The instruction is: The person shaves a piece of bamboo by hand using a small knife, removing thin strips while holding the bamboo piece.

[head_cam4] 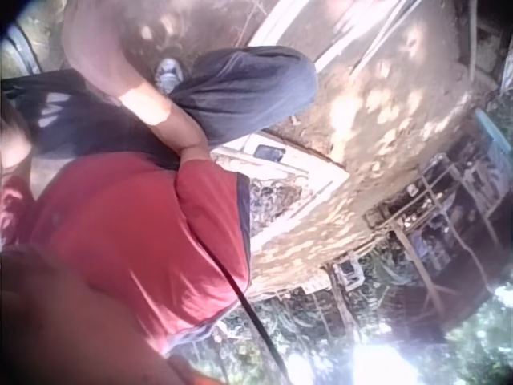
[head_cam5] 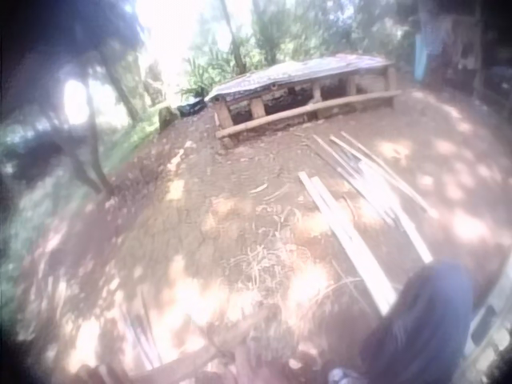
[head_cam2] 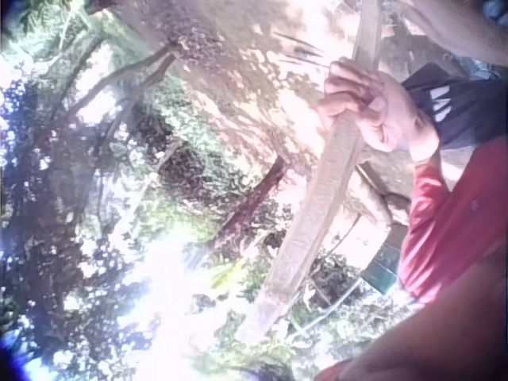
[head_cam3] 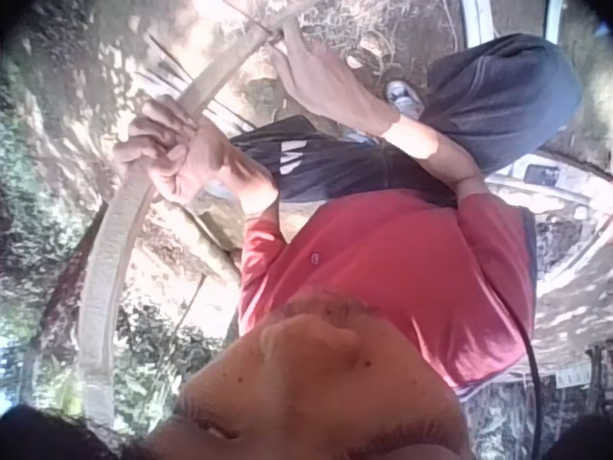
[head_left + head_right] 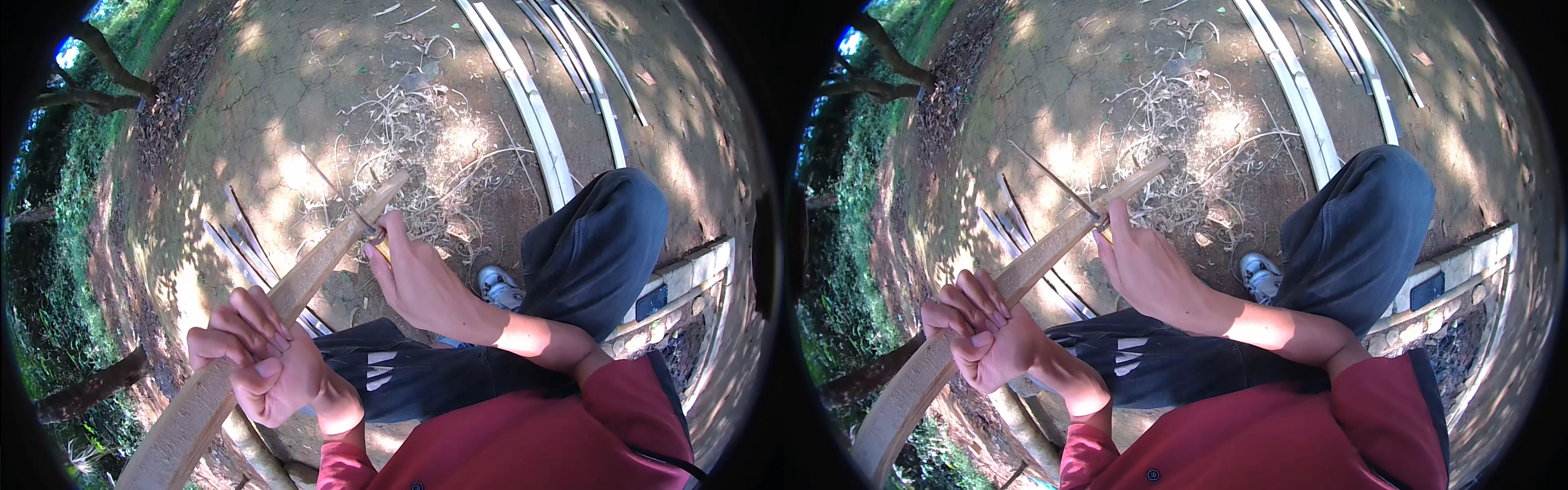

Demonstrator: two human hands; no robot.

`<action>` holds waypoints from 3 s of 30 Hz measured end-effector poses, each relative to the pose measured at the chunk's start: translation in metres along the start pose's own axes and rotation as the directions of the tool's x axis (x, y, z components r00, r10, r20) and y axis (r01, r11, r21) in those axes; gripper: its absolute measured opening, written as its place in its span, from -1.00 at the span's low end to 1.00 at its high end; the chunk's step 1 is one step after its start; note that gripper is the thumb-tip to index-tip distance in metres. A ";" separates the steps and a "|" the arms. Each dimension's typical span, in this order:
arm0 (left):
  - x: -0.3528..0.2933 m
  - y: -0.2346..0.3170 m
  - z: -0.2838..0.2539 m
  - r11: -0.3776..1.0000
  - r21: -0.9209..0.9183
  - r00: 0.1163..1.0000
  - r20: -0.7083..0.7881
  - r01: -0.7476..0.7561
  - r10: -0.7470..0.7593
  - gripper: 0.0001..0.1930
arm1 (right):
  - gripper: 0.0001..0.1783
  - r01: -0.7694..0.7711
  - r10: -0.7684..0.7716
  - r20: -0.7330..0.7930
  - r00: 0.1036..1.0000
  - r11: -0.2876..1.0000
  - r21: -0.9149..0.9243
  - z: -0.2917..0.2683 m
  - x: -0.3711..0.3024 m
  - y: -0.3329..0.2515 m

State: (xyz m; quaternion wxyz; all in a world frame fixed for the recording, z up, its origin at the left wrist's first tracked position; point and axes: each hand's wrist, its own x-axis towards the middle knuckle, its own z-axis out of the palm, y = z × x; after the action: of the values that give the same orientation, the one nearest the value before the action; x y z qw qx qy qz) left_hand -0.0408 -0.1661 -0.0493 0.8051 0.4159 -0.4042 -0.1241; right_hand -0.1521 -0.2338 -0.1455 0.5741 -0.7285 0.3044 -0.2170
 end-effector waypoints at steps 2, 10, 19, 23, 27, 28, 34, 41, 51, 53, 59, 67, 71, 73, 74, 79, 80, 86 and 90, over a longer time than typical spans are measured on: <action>-0.002 0.000 0.003 1.000 -0.010 1.000 -0.005 0.006 -0.006 -0.79 | -0.74 -0.082 0.087 0.050 0.995 0.991 -0.101 0.018 0.003 0.037; 0.003 -0.002 0.004 1.000 0.005 0.999 -0.048 -0.012 0.012 -0.79 | -0.72 -0.196 0.197 0.030 0.980 0.980 -0.030 0.008 0.005 0.030; 0.005 -0.001 0.003 1.000 0.018 0.998 -0.061 -0.006 0.007 -0.78 | -0.77 -0.115 0.130 0.055 0.990 0.969 -0.217 0.034 0.012 0.071; 0.003 -0.003 0.003 0.998 0.045 0.998 -0.048 -0.038 0.040 -0.79 | -0.76 -0.090 0.094 0.033 0.995 0.988 -0.124 0.009 0.010 0.024; -0.002 -0.001 0.009 0.998 0.053 1.000 -0.022 -0.022 0.023 -0.79 | -0.75 -0.021 0.020 -0.008 1.000 0.992 -0.128 0.019 -0.002 0.020; -0.002 -0.002 0.014 0.997 0.068 0.999 -0.011 -0.036 0.037 -0.79 | -0.75 -0.017 0.017 0.003 1.000 0.986 -0.166 0.027 0.001 0.036; 0.001 -0.001 -0.001 1.000 -0.015 0.997 -0.074 -0.003 0.002 -0.80 | -0.71 -0.133 0.155 0.092 0.984 0.968 -0.213 0.033 0.001 0.079; 0.008 0.000 -0.004 1.000 0.016 1.000 -0.017 -0.012 0.012 -0.80 | -0.74 -0.084 0.082 -0.023 0.996 0.989 -0.125 -0.005 0.013 0.019; 0.006 0.001 -0.002 1.000 0.024 0.999 0.042 0.007 -0.008 -0.82 | -0.75 -0.177 0.191 0.083 0.978 0.972 -0.157 0.019 0.004 0.035; 0.005 -0.002 -0.003 1.000 -0.008 1.000 0.008 -0.025 0.025 -0.82 | -0.74 -0.154 0.160 0.067 0.985 0.985 -0.078 0.004 0.009 0.013; 0.009 0.000 -0.003 0.999 -0.033 1.000 -0.001 0.030 -0.030 -0.78 | -0.71 -0.104 0.114 0.041 0.993 0.978 -0.181 0.033 0.017 0.078; 0.002 -0.001 0.005 1.000 0.016 1.000 0.028 -0.005 0.004 -0.80 | -0.81 -0.012 0.006 -0.055 0.998 0.993 -0.114 0.016 0.002 0.031; 0.006 -0.007 0.000 0.998 -0.056 0.999 0.027 -0.035 0.036 -0.79 | -0.79 -0.118 0.129 0.035 0.991 0.969 -0.216 0.027 0.016 0.073; 0.005 -0.005 -0.001 1.000 -0.016 1.000 -0.015 -0.015 0.015 -0.78 | -0.78 -0.099 0.110 0.052 0.993 0.979 -0.178 0.021 0.014 0.065; 0.003 -0.001 -0.004 1.000 -0.016 1.000 -0.011 0.009 -0.010 -0.77 | -0.74 -0.145 0.147 0.025 0.989 0.987 -0.067 0.018 0.004 0.056; 0.000 -0.001 0.005 1.000 -0.022 1.000 -0.025 -0.003 0.003 -0.79 | -0.74 -0.032 0.027 -0.038 0.999 0.993 -0.113 0.013 0.000 0.040; -0.002 -0.001 0.009 1.000 -0.021 1.000 -0.015 -0.006 0.005 -0.79 | -0.75 -0.067 0.064 -0.024 0.998 0.982 -0.175 0.028 0.001 0.074; -0.003 0.003 0.000 1.000 0.005 1.000 0.005 0.004 -0.004 -0.79 | -0.71 -0.134 0.135 0.005 0.991 0.986 -0.101 0.013 0.001 0.044; -0.006 0.000 0.010 1.000 0.025 1.000 -0.015 -0.015 0.016 -0.80 | -0.73 0.005 -0.007 -0.025 1.000 0.996 -0.088 0.002 -0.003 0.012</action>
State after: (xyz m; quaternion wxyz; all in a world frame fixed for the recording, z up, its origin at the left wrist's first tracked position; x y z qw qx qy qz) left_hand -0.0524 -0.1686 -0.0496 0.8039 0.4238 -0.4027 -0.1094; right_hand -0.1549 -0.2321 -0.1580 0.5370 -0.7510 0.3188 -0.2145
